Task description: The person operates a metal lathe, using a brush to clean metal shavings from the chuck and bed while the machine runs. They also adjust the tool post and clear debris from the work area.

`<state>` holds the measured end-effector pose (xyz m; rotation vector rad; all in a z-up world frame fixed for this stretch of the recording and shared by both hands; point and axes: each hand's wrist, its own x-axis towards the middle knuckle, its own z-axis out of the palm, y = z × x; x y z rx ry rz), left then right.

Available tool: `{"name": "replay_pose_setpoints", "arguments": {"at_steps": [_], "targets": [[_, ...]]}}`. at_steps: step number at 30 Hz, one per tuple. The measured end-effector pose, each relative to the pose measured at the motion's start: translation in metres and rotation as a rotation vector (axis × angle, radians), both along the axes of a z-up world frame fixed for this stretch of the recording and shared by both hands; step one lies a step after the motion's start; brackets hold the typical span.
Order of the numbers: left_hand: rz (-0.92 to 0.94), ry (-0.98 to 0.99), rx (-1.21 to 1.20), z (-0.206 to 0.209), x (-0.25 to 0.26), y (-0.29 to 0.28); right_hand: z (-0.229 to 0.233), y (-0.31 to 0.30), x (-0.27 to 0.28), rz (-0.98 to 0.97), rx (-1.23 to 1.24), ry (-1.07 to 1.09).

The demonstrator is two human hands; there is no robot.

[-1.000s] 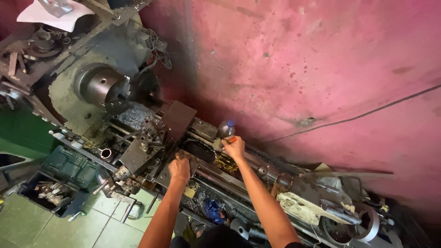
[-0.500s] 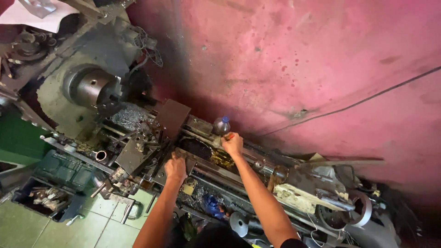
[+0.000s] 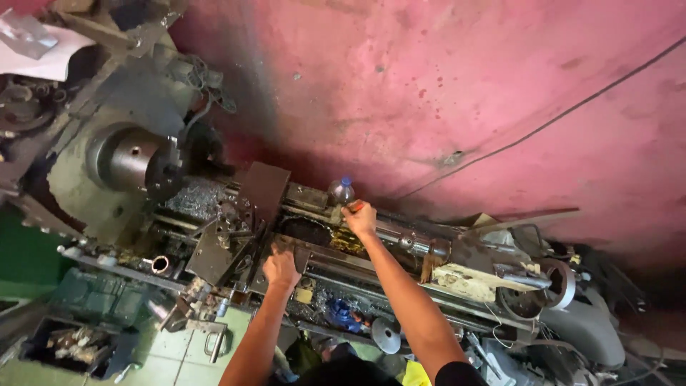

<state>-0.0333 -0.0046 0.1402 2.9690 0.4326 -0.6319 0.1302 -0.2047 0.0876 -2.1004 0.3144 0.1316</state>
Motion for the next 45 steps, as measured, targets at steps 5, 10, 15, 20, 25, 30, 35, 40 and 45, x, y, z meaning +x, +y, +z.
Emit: {"name": "replay_pose_setpoints", "arguments": {"at_steps": [5,10,15,20,25,30,35,40,45], "targets": [[0.076,-0.046,-0.041,-0.07,0.01,0.016,0.006,-0.004,0.004,-0.001,-0.153,0.046],[0.001,-0.154,0.022,-0.1,0.01,0.015,0.016,0.003,-0.005,0.019,-0.215,-0.034],[0.062,-0.059,-0.037,-0.085,0.009,0.012,0.032,-0.001,-0.019,0.01,-0.341,0.05],[0.065,-0.092,-0.031,-0.103,0.008,0.017,-0.026,-0.008,0.005,-0.027,-0.119,-0.008],[0.09,-0.097,-0.03,-0.055,0.003,0.009,-0.001,-0.009,-0.016,-0.017,-0.065,0.018],[0.106,-0.046,-0.036,-0.065,0.007,0.008,-0.014,-0.003,0.003,0.001,-0.03,-0.032],[0.166,-0.059,-0.046,-0.061,0.007,0.006,-0.004,-0.012,-0.006,0.036,0.012,0.003],[0.22,-0.059,-0.062,-0.129,0.021,0.018,-0.016,-0.015,0.01,0.045,-0.195,0.005],[0.184,-0.061,0.028,-0.125,0.024,0.014,0.011,-0.023,-0.002,-0.01,0.069,0.068]]}}
